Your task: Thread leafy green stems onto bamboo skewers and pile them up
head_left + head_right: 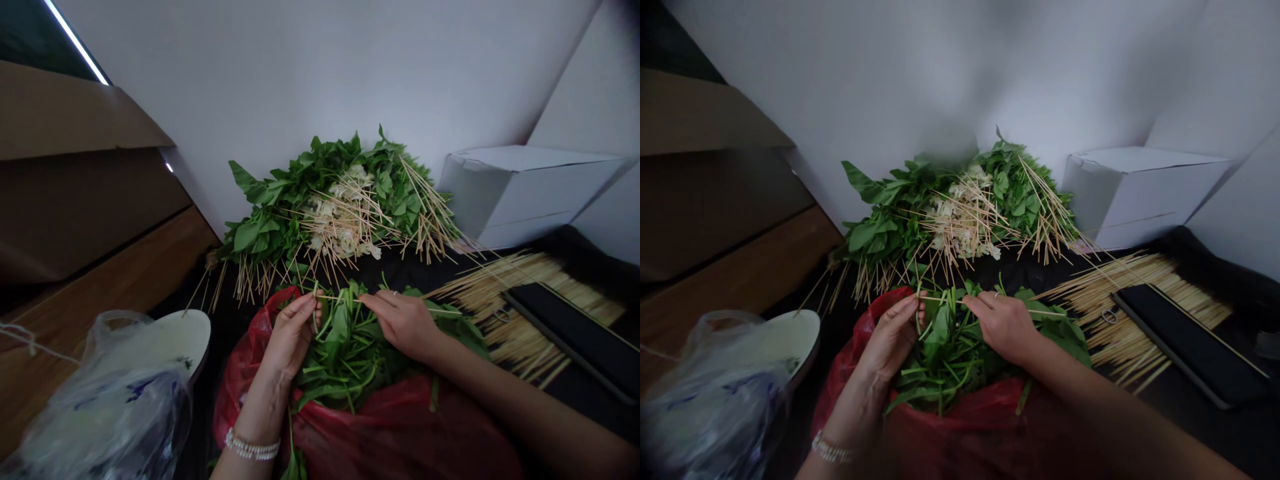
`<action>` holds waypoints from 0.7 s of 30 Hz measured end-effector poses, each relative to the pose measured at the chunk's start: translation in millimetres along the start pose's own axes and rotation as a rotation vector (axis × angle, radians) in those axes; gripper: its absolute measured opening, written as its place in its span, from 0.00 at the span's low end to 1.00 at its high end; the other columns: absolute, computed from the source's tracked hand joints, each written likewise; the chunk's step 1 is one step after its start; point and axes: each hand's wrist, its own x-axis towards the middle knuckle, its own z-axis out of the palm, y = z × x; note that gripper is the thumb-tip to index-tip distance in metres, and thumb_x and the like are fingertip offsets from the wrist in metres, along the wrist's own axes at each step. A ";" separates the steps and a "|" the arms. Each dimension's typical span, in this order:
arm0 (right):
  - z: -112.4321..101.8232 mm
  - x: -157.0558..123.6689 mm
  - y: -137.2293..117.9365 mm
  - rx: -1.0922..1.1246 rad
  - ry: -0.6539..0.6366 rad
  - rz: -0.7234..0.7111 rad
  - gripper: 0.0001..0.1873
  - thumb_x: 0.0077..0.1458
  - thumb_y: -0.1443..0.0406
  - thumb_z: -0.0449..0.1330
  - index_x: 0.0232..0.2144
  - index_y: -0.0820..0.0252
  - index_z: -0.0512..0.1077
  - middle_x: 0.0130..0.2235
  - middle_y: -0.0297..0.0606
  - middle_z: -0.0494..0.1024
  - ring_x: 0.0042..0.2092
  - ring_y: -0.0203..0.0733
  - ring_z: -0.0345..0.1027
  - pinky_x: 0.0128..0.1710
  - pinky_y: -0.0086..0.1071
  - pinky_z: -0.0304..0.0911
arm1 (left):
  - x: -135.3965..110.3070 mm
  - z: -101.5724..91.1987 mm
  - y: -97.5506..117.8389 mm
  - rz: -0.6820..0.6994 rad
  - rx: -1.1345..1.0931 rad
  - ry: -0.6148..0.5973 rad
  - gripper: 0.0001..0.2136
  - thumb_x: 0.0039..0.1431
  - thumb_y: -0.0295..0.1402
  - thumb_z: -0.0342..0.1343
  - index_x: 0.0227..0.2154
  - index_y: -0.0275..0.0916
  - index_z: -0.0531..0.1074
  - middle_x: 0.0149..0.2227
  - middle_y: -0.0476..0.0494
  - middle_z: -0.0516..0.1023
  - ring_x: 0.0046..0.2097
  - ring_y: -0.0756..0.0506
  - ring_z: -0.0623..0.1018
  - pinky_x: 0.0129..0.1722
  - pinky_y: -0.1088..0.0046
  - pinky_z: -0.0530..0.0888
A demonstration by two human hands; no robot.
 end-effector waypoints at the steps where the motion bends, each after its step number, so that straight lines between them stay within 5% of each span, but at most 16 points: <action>1: -0.1 0.1 0.0 -0.009 -0.002 0.000 0.18 0.60 0.74 0.49 0.46 0.61 0.75 0.32 0.38 0.78 0.32 0.37 0.70 0.32 0.29 0.62 | -0.2 0.6 0.0 0.008 0.010 0.002 0.15 0.40 0.27 0.74 0.35 0.32 0.83 0.29 0.46 0.83 0.28 0.55 0.77 0.30 0.86 0.75; 15: 0.0 -0.4 -0.1 -0.033 0.001 -0.014 0.18 0.61 0.74 0.49 0.46 0.62 0.76 0.31 0.38 0.77 0.31 0.37 0.68 0.31 0.30 0.61 | 3.2 -6.4 -7.1 0.245 0.255 0.083 0.12 0.40 0.34 0.74 0.31 0.39 0.84 0.37 0.43 0.86 0.33 0.51 0.79 0.36 0.78 0.74; 21: -0.5 0.2 -0.2 -0.026 -0.006 -0.018 0.18 0.61 0.73 0.48 0.46 0.62 0.75 0.31 0.37 0.76 0.31 0.37 0.69 0.30 0.30 0.61 | 2.3 -4.6 -6.3 0.259 0.241 0.095 0.13 0.40 0.33 0.75 0.32 0.39 0.84 0.34 0.46 0.85 0.32 0.51 0.79 0.36 0.78 0.74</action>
